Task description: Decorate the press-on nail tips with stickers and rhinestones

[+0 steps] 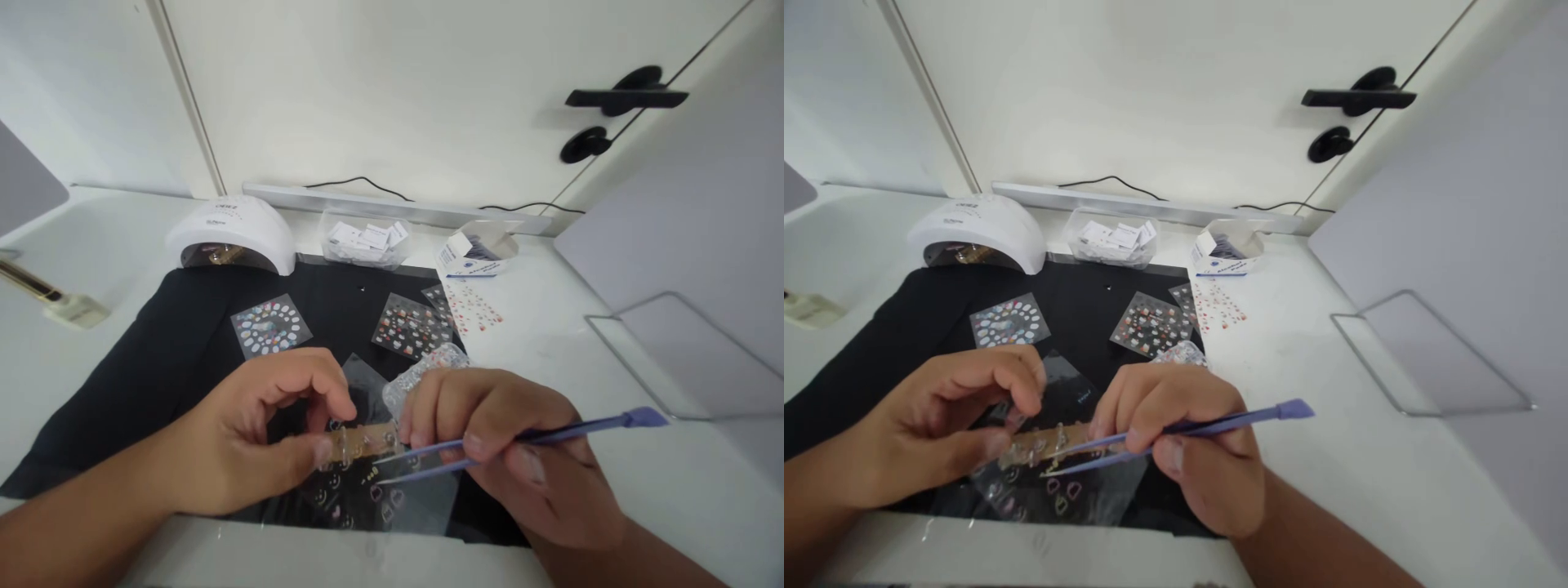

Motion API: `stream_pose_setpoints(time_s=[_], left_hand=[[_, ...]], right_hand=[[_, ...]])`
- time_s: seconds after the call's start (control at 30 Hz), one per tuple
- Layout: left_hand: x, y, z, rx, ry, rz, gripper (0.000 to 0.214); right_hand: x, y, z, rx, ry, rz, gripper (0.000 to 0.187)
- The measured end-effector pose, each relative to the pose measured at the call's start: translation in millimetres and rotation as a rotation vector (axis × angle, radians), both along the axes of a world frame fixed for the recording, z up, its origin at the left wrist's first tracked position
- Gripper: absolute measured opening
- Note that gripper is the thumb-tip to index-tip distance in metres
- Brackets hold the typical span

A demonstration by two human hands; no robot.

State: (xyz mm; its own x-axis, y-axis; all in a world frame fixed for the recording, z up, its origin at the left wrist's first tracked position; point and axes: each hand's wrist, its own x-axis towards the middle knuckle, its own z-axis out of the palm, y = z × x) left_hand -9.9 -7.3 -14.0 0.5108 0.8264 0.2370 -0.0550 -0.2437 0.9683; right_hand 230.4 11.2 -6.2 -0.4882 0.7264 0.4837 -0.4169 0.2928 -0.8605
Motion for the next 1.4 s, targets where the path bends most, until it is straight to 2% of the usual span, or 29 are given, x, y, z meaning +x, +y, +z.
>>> stream_pose_setpoints(time_s=[0.1, 0.27, 0.37, 0.43, 0.57, 0.83, 1.1, 1.27, 1.4], left_hand=[[0, -2, 0.2, -0.073, 0.021, -0.017, 0.009], [4, -9, -7.0, -0.218, -0.043, 0.002, 0.013], [6, -10, -9.7, -0.156, -0.047, -0.003, 0.039], [6, -11, -9.7, -0.132, -0.008, -0.017, 0.045], [6, -14, -9.3, -0.188, 0.028, -0.042, 0.037], [10, -20, -11.6, -0.183, -0.010, 0.052, 0.034], [11, -18, 0.3, -0.150, 0.031, 0.092, 0.022], [15, -19, 6.3, -0.200, 0.038, 0.158, 0.017], [16, -17, 8.3, -0.193, 0.071, 0.191, 0.011]], right_hand=[[-1, -3, -0.1, 0.054, -0.028, 0.004, 0.020], [-2, -7, -0.8, 0.093, -0.051, -0.004, 0.022], [-4, -8, -1.7, 0.138, -0.066, -0.024, 0.022], [-5, -9, -1.1, 0.180, -0.093, -0.026, 0.022], [-6, -11, 1.2, 0.222, -0.118, -0.020, 0.022], [-8, -21, 1.6, 0.167, -0.043, -0.106, 0.022], [-12, -30, 1.8, 0.078, -0.072, -0.241, 0.019], [-19, -33, 3.8, 0.118, -0.020, -0.308, 0.029], [-19, -33, 9.6, 0.138, -0.113, -0.301, 0.022]])
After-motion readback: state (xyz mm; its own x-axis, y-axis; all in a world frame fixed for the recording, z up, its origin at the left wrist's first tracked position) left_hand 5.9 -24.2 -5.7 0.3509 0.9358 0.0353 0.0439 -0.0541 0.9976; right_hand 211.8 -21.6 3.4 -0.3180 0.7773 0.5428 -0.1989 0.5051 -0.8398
